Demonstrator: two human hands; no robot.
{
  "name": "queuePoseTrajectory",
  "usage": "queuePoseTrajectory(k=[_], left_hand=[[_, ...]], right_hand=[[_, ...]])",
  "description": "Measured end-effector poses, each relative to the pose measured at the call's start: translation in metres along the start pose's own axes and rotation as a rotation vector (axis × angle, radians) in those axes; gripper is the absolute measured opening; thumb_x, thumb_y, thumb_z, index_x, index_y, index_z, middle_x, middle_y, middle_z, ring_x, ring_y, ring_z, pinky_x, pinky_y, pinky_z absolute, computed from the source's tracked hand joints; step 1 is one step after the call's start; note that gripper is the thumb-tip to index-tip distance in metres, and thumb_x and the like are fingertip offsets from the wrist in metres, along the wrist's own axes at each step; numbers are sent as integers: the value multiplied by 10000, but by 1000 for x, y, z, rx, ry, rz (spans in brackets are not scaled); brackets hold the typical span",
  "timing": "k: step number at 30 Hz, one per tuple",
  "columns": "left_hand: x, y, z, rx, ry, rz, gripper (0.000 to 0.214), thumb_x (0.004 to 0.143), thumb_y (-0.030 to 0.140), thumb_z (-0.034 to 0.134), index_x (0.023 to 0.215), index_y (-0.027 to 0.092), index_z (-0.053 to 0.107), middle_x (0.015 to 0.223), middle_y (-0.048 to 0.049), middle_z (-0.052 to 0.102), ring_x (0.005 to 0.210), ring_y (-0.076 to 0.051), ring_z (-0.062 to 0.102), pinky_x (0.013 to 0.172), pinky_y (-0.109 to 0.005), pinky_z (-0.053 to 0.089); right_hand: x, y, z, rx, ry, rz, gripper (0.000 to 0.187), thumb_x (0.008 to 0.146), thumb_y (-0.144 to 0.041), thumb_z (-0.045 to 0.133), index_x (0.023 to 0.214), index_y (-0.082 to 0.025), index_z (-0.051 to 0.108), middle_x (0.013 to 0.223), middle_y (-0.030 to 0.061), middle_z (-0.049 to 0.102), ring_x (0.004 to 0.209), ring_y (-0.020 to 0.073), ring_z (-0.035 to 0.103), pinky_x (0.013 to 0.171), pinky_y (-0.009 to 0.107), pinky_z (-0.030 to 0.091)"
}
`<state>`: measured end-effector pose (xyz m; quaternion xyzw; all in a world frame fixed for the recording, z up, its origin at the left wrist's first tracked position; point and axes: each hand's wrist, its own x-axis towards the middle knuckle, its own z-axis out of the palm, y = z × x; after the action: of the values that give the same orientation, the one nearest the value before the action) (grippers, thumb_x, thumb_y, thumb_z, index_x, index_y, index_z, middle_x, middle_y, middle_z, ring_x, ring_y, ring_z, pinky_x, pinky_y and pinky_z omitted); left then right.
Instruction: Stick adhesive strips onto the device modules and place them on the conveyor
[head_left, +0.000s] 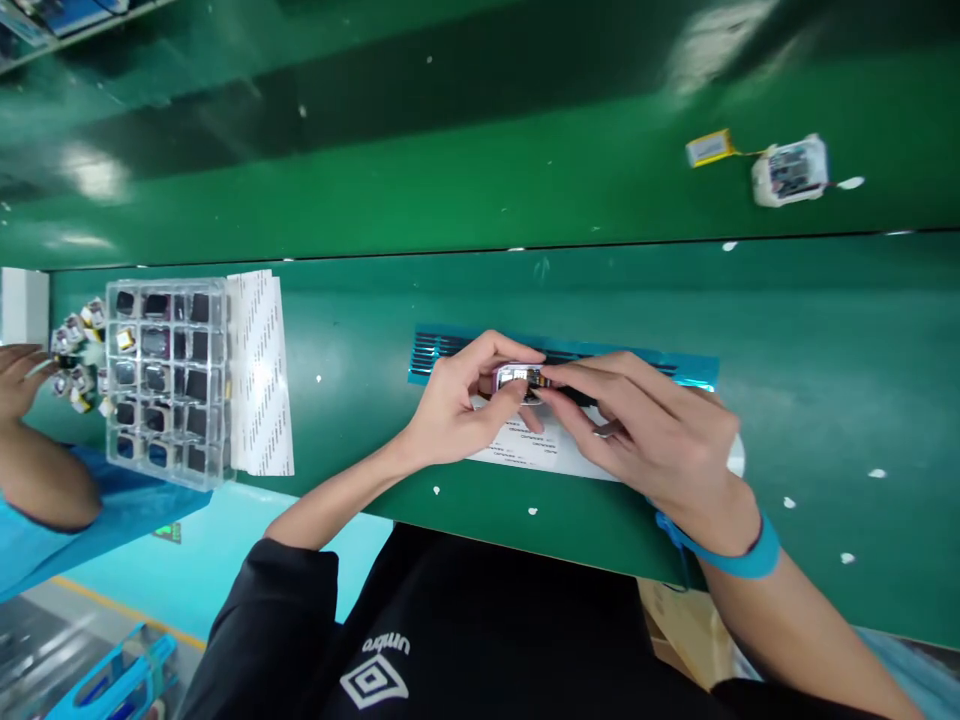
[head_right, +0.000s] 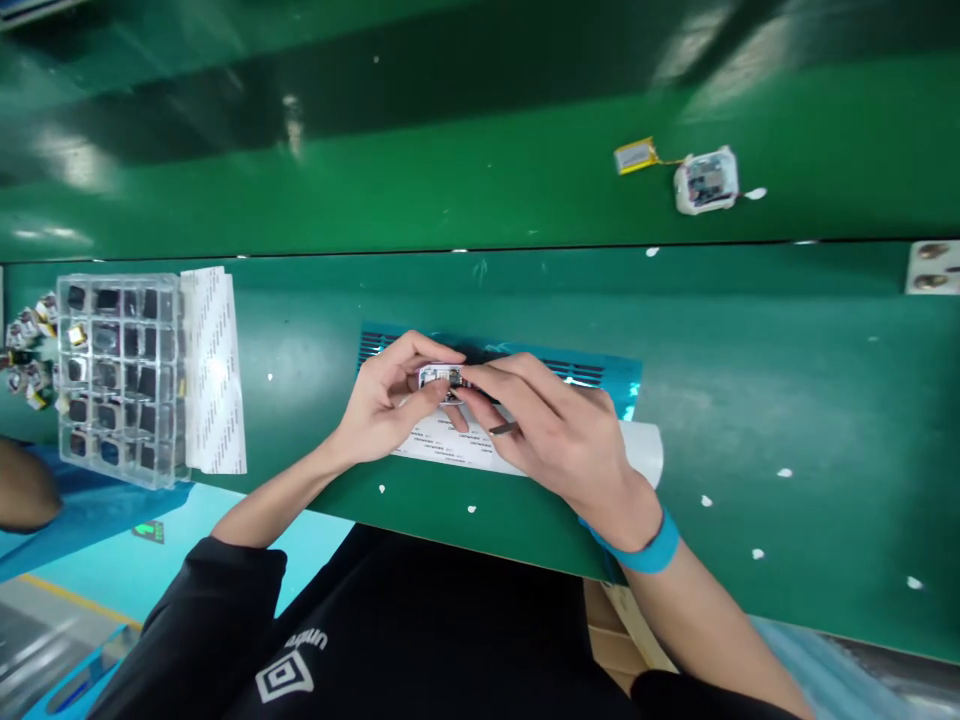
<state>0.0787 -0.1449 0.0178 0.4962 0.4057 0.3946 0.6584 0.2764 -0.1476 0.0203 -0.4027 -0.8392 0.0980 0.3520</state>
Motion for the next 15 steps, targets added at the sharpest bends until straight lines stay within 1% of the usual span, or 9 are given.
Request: queuePoseTrajectory(k=[4,7,9,10,13,15], left_hand=[[-2,-1,2,140,62,34,119,971,190,587,1087,180,610,879,-22,750,670,-170,786,599,-248,614],[-4,1,2,201,75,68,127,973,176,580,1080,172,648,817,-5,746,647,-162,780,591,-241,608],[-5,4,0,207,84,73,122,982,192,595,1074,172,673,782,-4,745,608,-159,766,543,-240,579],[-5,5,0,215,93,69,118,983,200,605,1065,173,685,760,-4,742,583,-156,755,512,-237,557],[-4,9,-3,233,96,45,92,969,210,630,999,172,707,716,-1,721,518,-137,720,425,-214,474],[-3,11,-5,174,61,16,79,955,209,633,949,166,699,723,2,705,501,-125,710,395,-197,440]], right_hand=[[-1,0,2,7,-42,12,200,1037,-140,655,1204,-251,657,1005,16,781,725,152,738,468,294,481],[0,3,-1,122,-96,47,218,1052,-144,631,1218,-281,667,1064,16,769,784,162,739,558,297,548],[2,3,-4,200,-75,106,227,1046,-146,644,1191,-314,687,1078,7,763,830,173,735,621,317,575],[4,2,-4,225,-51,140,213,1036,-148,662,1157,-319,698,1064,6,760,839,178,731,629,326,574],[6,-1,-1,236,12,209,134,1018,-167,699,1051,-297,706,991,15,748,783,177,717,564,331,530],[7,-3,2,228,49,219,117,1012,-166,711,1033,-281,698,971,19,744,743,171,709,530,327,509]])
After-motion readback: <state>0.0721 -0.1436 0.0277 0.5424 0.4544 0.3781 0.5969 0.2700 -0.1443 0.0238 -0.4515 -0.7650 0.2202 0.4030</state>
